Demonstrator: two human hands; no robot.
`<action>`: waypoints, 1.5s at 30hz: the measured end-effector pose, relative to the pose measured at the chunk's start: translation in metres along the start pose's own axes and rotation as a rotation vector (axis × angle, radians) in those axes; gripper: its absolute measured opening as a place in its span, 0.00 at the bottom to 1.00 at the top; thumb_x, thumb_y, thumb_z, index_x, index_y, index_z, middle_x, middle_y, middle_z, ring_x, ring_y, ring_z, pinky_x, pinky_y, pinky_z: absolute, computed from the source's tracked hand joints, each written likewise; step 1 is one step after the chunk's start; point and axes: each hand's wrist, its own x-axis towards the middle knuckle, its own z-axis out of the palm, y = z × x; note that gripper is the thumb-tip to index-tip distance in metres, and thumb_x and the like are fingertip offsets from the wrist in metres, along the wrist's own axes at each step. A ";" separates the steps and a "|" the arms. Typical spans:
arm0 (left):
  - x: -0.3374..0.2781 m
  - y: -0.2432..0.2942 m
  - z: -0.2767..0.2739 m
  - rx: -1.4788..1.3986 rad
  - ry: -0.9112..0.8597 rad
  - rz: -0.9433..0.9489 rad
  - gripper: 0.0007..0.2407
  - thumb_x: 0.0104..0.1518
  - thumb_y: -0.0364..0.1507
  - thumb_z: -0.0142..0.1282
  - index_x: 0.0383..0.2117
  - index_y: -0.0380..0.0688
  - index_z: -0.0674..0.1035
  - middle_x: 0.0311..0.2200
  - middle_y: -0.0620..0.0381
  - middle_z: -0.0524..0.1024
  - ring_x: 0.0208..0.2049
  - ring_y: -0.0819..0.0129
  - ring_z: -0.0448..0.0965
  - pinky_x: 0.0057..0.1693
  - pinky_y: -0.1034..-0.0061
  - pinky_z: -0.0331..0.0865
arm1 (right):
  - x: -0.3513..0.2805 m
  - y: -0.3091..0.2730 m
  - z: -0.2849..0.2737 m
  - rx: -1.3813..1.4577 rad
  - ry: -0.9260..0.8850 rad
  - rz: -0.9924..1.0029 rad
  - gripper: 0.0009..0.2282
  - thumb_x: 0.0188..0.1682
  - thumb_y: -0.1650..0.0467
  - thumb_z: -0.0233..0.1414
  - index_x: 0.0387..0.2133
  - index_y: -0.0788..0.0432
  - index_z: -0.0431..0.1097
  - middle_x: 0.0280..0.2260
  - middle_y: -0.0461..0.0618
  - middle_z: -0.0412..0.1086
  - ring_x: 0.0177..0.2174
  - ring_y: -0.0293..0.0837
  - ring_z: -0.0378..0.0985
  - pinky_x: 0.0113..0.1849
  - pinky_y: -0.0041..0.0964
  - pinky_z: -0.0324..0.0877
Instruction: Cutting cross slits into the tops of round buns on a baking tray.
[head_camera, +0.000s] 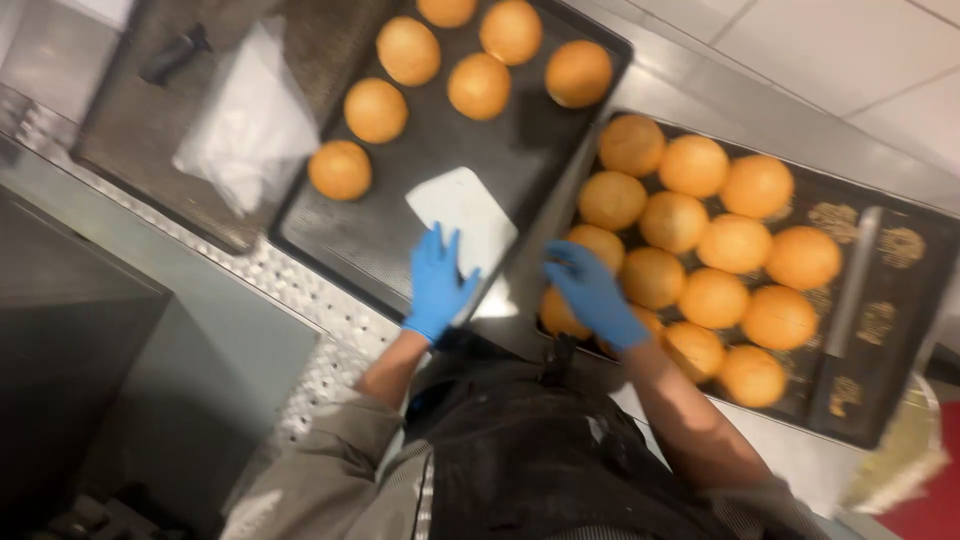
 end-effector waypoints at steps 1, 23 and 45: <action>0.008 -0.003 -0.008 0.011 0.003 0.012 0.34 0.51 0.41 0.65 0.63 0.35 0.66 0.65 0.27 0.56 0.62 0.31 0.61 0.65 0.45 0.59 | 0.028 0.007 0.031 0.011 0.009 -0.009 0.19 0.51 0.65 0.57 0.53 0.62 0.69 0.50 0.57 0.73 0.49 0.48 0.76 0.50 0.39 0.70; 0.068 -0.113 -0.033 -0.125 -0.339 0.346 0.33 0.57 0.46 0.56 0.62 0.31 0.67 0.66 0.33 0.59 0.68 0.38 0.57 0.72 0.47 0.47 | 0.171 0.000 0.075 -0.105 0.500 0.441 0.20 0.49 0.61 0.61 0.38 0.71 0.74 0.34 0.62 0.78 0.33 0.53 0.81 0.35 0.42 0.74; 0.079 -0.124 -0.032 -0.143 -0.315 0.374 0.32 0.59 0.46 0.51 0.61 0.29 0.70 0.64 0.36 0.65 0.67 0.43 0.62 0.74 0.52 0.49 | 0.318 -0.061 0.225 0.454 0.249 0.249 0.15 0.48 0.70 0.58 0.44 0.70 0.76 0.38 0.53 0.79 0.36 0.42 0.81 0.39 0.39 0.75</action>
